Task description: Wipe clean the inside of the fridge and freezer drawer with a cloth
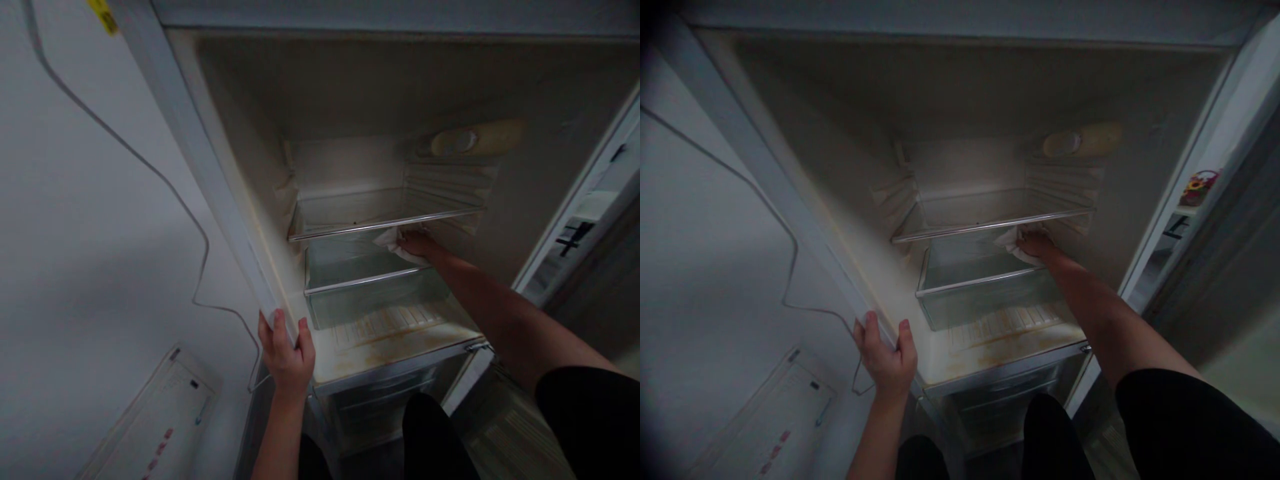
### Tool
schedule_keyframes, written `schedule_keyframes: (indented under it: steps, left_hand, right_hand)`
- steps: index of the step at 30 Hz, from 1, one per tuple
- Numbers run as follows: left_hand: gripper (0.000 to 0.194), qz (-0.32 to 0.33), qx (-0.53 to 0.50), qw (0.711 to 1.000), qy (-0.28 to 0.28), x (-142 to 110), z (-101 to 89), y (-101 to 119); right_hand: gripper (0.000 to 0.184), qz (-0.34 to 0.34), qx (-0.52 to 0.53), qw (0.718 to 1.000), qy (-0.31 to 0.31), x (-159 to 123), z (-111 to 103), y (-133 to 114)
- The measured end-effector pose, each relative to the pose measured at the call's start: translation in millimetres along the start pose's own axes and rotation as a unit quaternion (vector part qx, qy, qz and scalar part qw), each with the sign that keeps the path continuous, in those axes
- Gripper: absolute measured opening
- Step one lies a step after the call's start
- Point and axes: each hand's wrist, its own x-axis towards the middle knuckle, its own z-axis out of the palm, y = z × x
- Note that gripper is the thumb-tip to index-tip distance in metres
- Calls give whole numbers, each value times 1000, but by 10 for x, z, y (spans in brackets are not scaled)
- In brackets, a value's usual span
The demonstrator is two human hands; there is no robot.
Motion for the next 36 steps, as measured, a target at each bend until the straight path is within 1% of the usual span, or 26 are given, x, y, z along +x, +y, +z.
schedule_keyframes:
  steps: [2,4,7,9,11,13,15,17,19,20,22,23,25,28,30,33,35,36]
  left_hand:
    - [82,-5,12,1000,0,-13,8,6]
    - [81,-13,11,1000,-3,-24,13,10]
    - [79,-19,6,1000,-7,-30,12,7]
    - [78,-20,3,1000,-10,-32,6,-4]
    - [77,-19,1,1000,-12,-39,2,-20]
    - [75,-22,1,1000,-10,-56,3,-38]
    - [71,-34,1,999,-7,-80,7,-56]
    - [70,-43,1,999,-7,-105,11,-73]
    - [71,-44,-1,999,-8,-121,10,-86]
    - [72,-44,0,999,-9,-123,8,-91]
    - [74,-41,2,999,-10,-118,-1,-98]
    - [75,-36,3,999,-10,-113,-5,-100]
    - [78,-22,2,1000,-12,-103,-15,-102]
    - [80,-21,-11,1000,-11,-105,-22,-103]
    - [78,-31,-20,999,-10,-118,-19,-103]
    - [76,-41,-22,999,-7,-134,-11,-100]
    - [79,-33,-13,999,-4,-133,-6,-95]
    - [80,-27,-8,1000,-4,-129,-4,-91]
  right_hand:
    - [60,-10,5,1000,-23,-62,-2,-158]
    - [62,-40,10,998,-50,-149,10,-399]
    - [65,-113,10,990,-82,-332,50,-885]
    - [66,-158,9,983,-92,-489,83,-1253]
    - [69,-208,14,975,-80,-665,115,-1624]
    - [70,-232,23,971,-61,-840,145,-1970]
    - [69,-248,27,968,-32,-983,174,-2258]
    - [68,-254,22,967,-9,-1073,201,-2454]
    - [67,-261,21,965,4,-1107,224,-2536]
    - [68,-268,26,963,7,-1107,232,-2532]
    - [69,-289,46,956,8,-1087,235,-2443]
    - [71,-296,57,954,3,-1070,229,-2360]
    - [75,-294,75,953,-19,-1025,196,-2119]
    - [78,-256,77,962,-59,-922,108,-1579]
    - [76,-200,59,976,-64,-826,46,-1131]
    - [74,-83,35,993,-78,-633,-8,-465]
    - [73,-34,20,997,-69,-472,-3,-129]
    - [72,-19,18,998,-61,-384,11,-14]
